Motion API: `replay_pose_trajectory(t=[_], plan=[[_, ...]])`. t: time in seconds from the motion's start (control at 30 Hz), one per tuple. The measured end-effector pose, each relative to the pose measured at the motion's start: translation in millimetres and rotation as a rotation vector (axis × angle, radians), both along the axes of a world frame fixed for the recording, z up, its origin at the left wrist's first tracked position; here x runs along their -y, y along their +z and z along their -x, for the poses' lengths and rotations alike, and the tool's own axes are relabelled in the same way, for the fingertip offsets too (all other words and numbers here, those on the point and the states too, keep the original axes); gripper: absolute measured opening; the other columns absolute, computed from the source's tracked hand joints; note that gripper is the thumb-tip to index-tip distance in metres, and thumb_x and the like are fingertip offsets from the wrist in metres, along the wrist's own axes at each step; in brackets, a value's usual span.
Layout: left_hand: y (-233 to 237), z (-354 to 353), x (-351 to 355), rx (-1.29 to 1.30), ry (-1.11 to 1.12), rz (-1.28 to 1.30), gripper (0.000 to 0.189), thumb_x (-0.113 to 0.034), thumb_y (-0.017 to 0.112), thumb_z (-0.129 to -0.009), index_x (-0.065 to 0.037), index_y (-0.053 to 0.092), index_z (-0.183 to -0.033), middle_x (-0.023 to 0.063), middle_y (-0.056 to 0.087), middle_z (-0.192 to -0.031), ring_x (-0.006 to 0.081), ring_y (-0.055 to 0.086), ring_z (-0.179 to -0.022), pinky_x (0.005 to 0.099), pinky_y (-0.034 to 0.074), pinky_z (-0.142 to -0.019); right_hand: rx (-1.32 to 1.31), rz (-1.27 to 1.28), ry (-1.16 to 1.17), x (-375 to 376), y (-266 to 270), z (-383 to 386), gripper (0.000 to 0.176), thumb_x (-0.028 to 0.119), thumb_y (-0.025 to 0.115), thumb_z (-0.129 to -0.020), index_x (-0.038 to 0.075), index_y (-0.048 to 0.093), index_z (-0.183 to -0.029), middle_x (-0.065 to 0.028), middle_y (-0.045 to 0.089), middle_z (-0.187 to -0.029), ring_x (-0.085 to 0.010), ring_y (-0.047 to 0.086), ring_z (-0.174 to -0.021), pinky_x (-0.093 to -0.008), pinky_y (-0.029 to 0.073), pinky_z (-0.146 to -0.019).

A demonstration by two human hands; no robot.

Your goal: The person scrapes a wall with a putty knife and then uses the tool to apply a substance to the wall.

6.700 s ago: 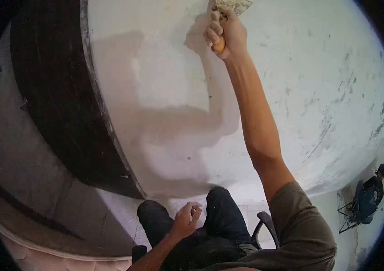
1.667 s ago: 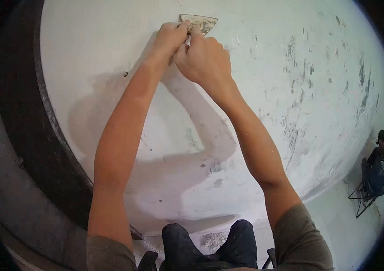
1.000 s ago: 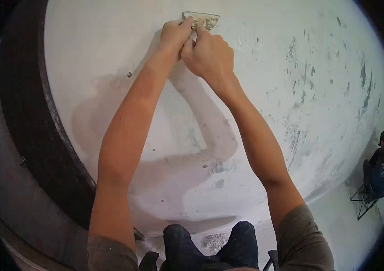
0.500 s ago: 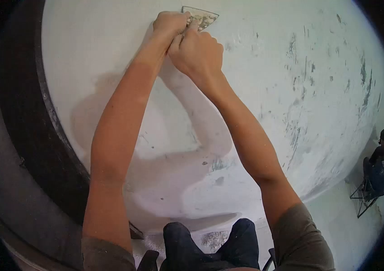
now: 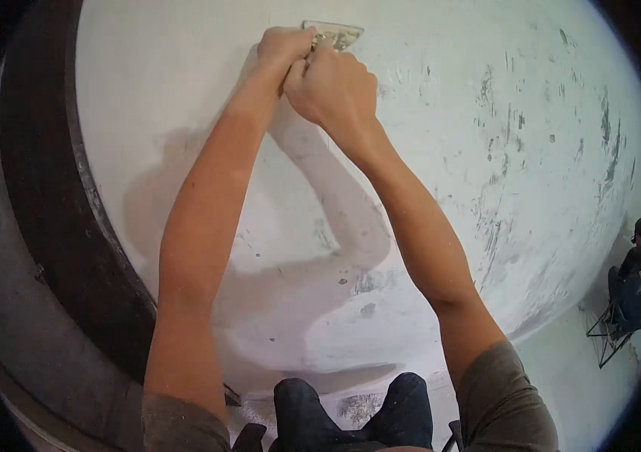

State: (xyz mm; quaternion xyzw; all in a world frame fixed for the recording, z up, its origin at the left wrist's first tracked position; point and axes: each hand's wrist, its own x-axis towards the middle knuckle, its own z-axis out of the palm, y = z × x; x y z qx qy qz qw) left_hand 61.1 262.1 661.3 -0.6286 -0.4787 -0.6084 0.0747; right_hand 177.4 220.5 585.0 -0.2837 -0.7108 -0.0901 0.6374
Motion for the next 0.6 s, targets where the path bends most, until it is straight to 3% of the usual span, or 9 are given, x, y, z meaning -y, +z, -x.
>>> replay_pose_trajectory(t=[0.1,0.17,0.27,0.3,0.4,0.53,0.6], plan=[[6.2,-10.2,13.3,0.157,0.06,0.087,0.028,-0.026,0.062,-0.088,0.002,0.067,-0.086,0.0066,0.065,-0.079,0.0131,0.059,-0.067,0.031,0.046,-0.056,-0.067,-0.031,-0.003,-3.5,8.9,4.4,0.033,0.024,0.044,-0.078,-0.001,0.064,-0.074,-0.0221,0.064,-0.068,-0.0391,0.063,-0.064,-0.0466,0.049,-0.06],[-1.1,-3.0,14.6,0.168,-0.347,0.07,0.026,-0.026,0.062,-0.087,-0.001,0.067,-0.084,0.0052,0.065,-0.079,0.0127,0.059,-0.067,0.0313,0.045,-0.057,-0.041,0.008,0.022,3.8,11.3,0.3,0.031,0.023,0.045,-0.077,0.001,0.065,-0.069,-0.0212,0.065,-0.069,-0.0387,0.063,-0.065,-0.0458,0.05,-0.061],[-23.5,-0.6,24.8,0.123,-0.412,0.098,0.022,-0.024,0.062,-0.087,-0.003,0.066,-0.081,0.0039,0.064,-0.078,0.0122,0.058,-0.067,0.0308,0.045,-0.057,0.033,-0.015,0.009,11.6,-2.7,-6.5,0.032,0.023,0.045,-0.077,0.002,0.066,-0.069,-0.021,0.065,-0.069,-0.039,0.063,-0.065,-0.0458,0.05,-0.062],[-22.5,-1.0,24.6,0.132,-0.278,0.137,0.021,-0.024,0.063,-0.086,-0.004,0.066,-0.08,0.003,0.063,-0.078,0.0117,0.058,-0.069,0.0295,0.044,-0.058,0.033,-0.018,0.01,11.6,-3.9,-6.2,0.032,0.023,0.045,-0.077,0.002,0.066,-0.069,-0.021,0.065,-0.069,-0.039,0.063,-0.065,-0.0458,0.05,-0.062],[-16.6,-4.7,20.8,0.127,-0.164,0.106,0.021,-0.024,0.063,-0.086,-0.004,0.067,-0.081,0.0021,0.063,-0.078,0.0108,0.058,-0.07,0.0279,0.044,-0.06,0.058,0.04,0.035,10.7,-2.7,-4.7,0.032,0.023,0.044,-0.077,0.002,0.067,-0.07,-0.0215,0.065,-0.071,-0.039,0.063,-0.065,-0.0459,0.05,-0.063],[-12.0,-5.9,29.0,0.129,-0.201,0.091,0.02,-0.023,0.063,-0.086,-0.003,0.067,-0.084,0.0023,0.062,-0.077,0.0113,0.058,-0.069,0.0278,0.045,-0.059,-0.01,0.038,0.028,13.5,3.3,-0.1,0.033,0.023,0.043,-0.077,0.001,0.067,-0.071,-0.0216,0.065,-0.07,-0.0383,0.063,-0.065,-0.0457,0.05,-0.064],[-23.5,-3.3,40.8,0.13,-0.615,0.128,0.02,-0.022,0.063,-0.086,-0.003,0.066,-0.088,0.0028,0.063,-0.08,0.0118,0.058,-0.07,0.0277,0.045,-0.06,0.008,0.036,0.036,16.7,-1.2,-2.0,0.033,0.023,0.043,-0.077,0.0,0.067,-0.072,-0.0218,0.065,-0.07,-0.0382,0.063,-0.065,-0.0457,0.05,-0.064]])
